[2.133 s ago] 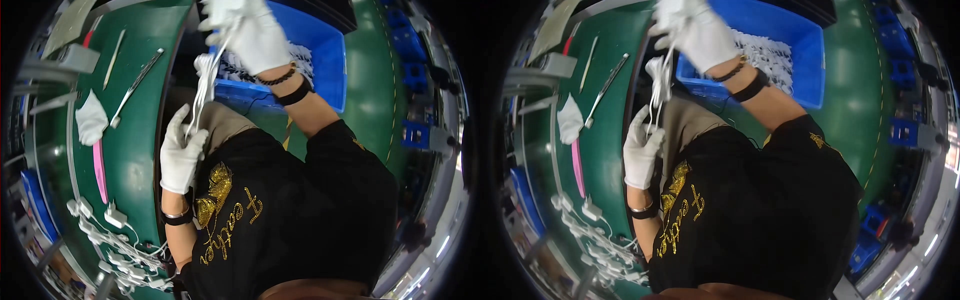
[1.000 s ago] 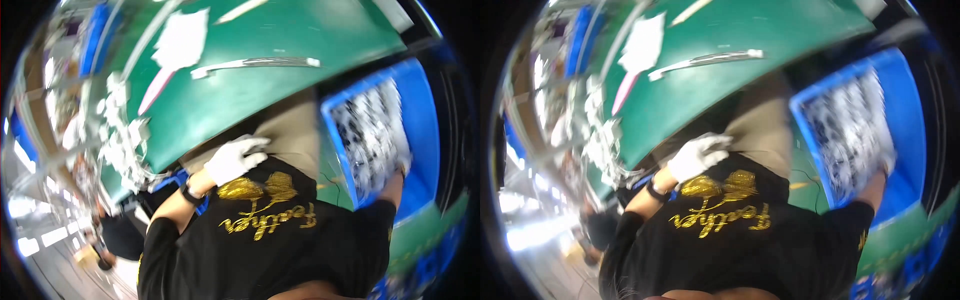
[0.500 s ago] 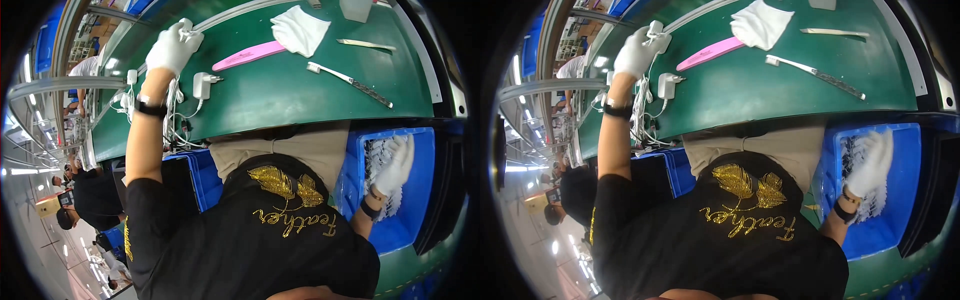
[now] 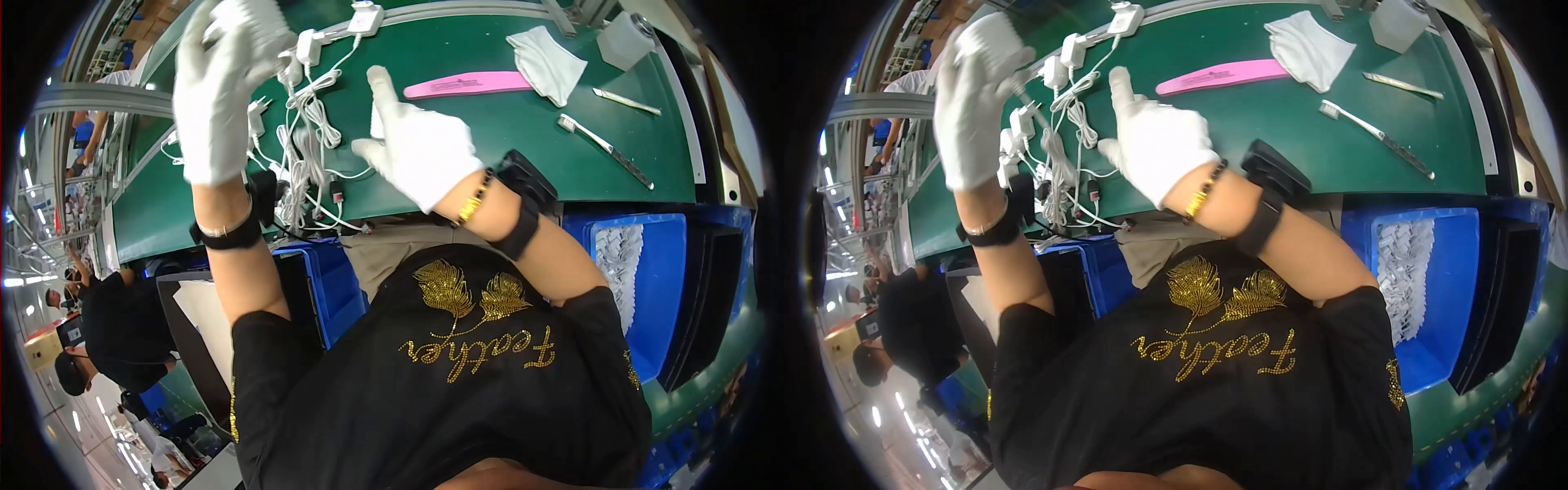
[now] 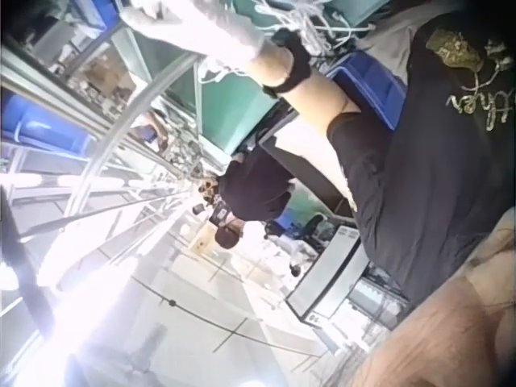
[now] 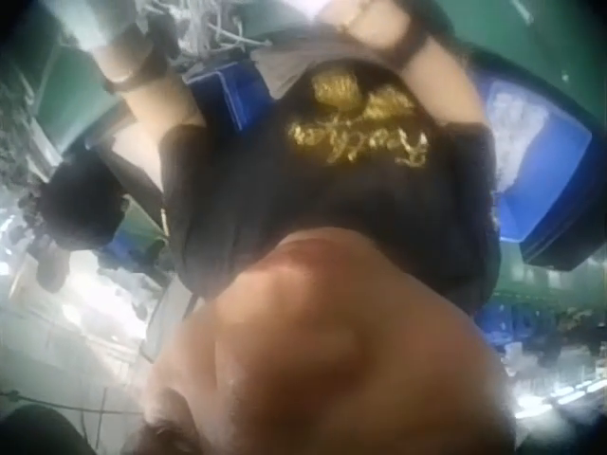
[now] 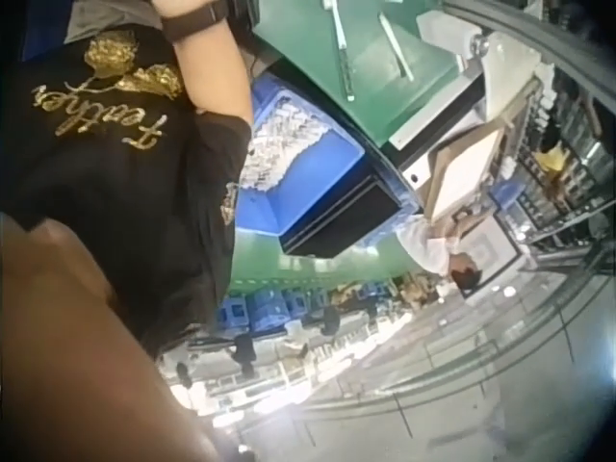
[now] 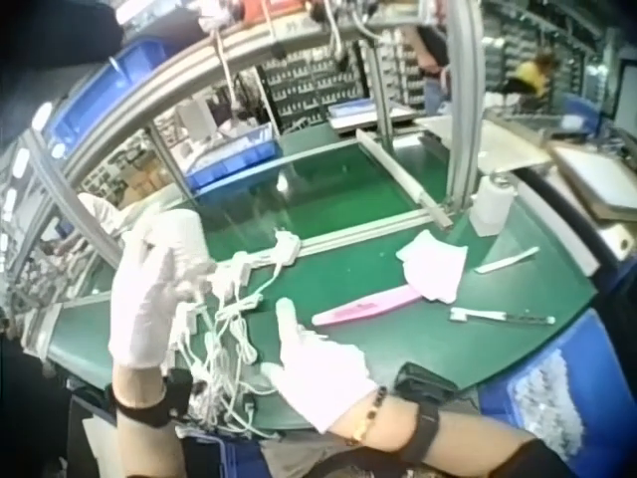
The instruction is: Inspecting power adapters and placing them into a storage tray at a production station.
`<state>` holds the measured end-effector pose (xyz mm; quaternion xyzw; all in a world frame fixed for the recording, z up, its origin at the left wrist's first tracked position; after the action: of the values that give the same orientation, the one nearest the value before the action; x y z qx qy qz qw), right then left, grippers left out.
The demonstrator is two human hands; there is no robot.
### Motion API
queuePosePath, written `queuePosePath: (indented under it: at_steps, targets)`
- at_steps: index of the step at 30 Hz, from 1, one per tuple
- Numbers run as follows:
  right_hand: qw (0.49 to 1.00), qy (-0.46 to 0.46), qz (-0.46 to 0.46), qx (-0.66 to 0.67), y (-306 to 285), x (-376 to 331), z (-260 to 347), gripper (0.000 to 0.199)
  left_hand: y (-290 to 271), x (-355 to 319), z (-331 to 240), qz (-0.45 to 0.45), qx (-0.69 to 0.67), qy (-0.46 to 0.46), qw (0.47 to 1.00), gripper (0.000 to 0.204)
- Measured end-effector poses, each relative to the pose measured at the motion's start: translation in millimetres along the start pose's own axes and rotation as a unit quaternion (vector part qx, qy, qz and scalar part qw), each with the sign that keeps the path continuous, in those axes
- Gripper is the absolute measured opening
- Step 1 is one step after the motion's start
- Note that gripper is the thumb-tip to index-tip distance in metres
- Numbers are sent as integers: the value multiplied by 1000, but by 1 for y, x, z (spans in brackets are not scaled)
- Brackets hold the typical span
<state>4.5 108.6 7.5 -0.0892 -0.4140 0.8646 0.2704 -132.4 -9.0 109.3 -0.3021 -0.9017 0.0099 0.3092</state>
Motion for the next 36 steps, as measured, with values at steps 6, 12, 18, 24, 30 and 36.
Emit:
queuePosePath:
  at_steps: [6, 12, 18, 24, 30, 36]
  targets:
    - [991, 40, 15, -127, 21, 28, 3, 74, -20, -57, -8, -115, -436, -52, 891, 59]
    - [883, 115, 116, 440, -13, -24, -32, 70, 36, -109, 24, -79, -484, -211, 846, 65]
    - [783, 100, 93, 607, -26, -44, -44, 75, 72, -121, 25, 13, -376, -219, 900, 70]
    - [743, 104, 157, 642, -29, -56, -52, 76, 81, -125, 20, -13, -493, -213, 843, 73]
    - [761, 119, 168, 615, -23, -58, -58, 78, 87, -135, 19, 3, -339, -223, 914, 78]
    - [797, 92, 112, 587, -11, -58, -60, 69, 88, -143, 28, -29, -321, -222, 920, 83]
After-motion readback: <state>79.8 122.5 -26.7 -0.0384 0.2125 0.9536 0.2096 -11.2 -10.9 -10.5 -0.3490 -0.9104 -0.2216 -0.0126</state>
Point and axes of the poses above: each hand's wrist, its own x-axis towards the middle knuckle, its own y-axis out of the palm, z = x × y, the point moved 2 cm from there along x, towards the middle knuckle, and after that the axes turned 14 degrees about y, right-handed, at the moved point
